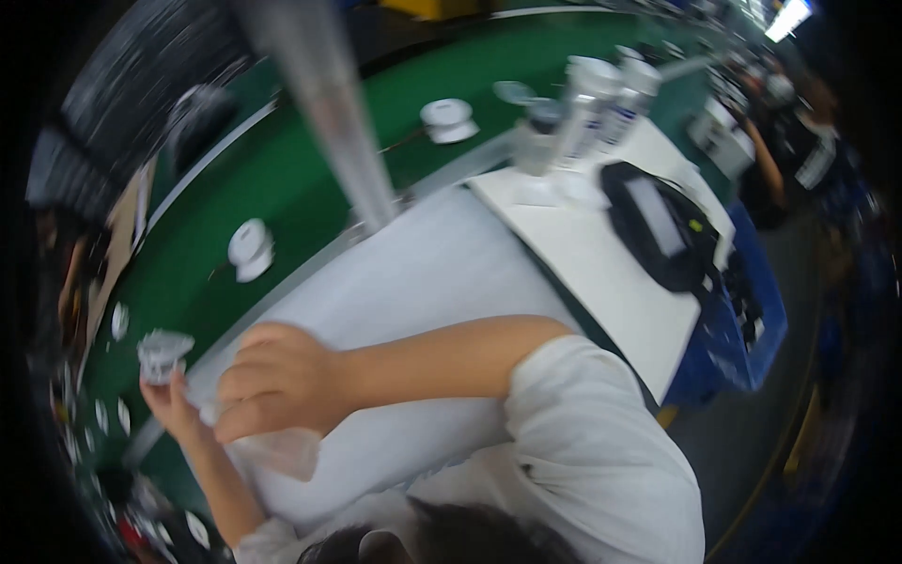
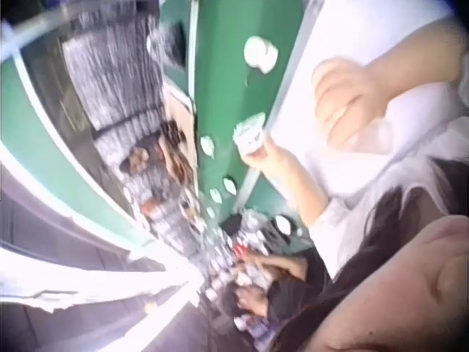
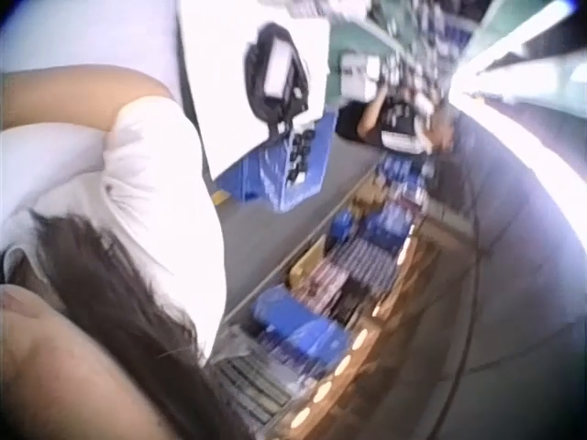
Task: The person assembles and cleans small white plastic electronic components at a factory station. The cleaning is performed with a cleaning cloth and solution from an applicator bottle.
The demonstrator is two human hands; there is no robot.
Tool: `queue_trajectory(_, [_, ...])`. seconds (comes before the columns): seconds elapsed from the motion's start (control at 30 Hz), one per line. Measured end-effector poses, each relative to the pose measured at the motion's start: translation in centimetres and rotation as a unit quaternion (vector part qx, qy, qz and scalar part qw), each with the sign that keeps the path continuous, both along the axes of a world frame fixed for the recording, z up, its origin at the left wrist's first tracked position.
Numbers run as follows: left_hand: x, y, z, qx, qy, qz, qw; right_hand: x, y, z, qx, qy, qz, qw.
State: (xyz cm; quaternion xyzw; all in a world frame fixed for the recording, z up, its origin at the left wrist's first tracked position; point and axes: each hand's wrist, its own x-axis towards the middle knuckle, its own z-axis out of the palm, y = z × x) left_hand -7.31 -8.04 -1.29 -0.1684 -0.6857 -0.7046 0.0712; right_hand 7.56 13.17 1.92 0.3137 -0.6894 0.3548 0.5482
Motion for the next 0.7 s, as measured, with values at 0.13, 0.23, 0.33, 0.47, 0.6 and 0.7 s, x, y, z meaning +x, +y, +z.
queue_trajectory(0.13, [1.7, 2.3, -0.6, 0.074, 0.042, -0.029, 0.996, 0.8, 0.7, -1.0, 0.022, -0.023, -0.018, 0.999])
queue_trajectory(0.23, [1.7, 0.7, -0.4, 0.054, 0.079, -0.014, 0.995, 0.6, -0.2, -1.3, 0.019, -0.037, 0.007, 0.999])
queue_trajectory(0.33, [1.9, 0.2, -0.3, 0.055, 0.09, -0.008, 0.994, 0.8, -0.3, -0.9, 0.032, -0.065, 0.028, 0.997])
queue_trajectory(0.47, [1.9, 0.7, -0.8, 0.067, 0.101, -0.031, 0.992, 1.4, -0.4, -0.6, 0.026, -0.104, 0.055, 0.993])
queue_trajectory(0.6, [1.6, 0.8, -0.5, 0.023, 0.139, -0.029, 0.99, 2.0, 0.0, 0.3, 0.057, -0.12, 0.046, 0.99])
queue_trajectory(0.7, [0.9, 0.1, -0.8, -0.017, 0.153, 0.034, 0.987, 0.9, -0.2, -0.6, 0.066, -0.118, 0.053, 0.989])
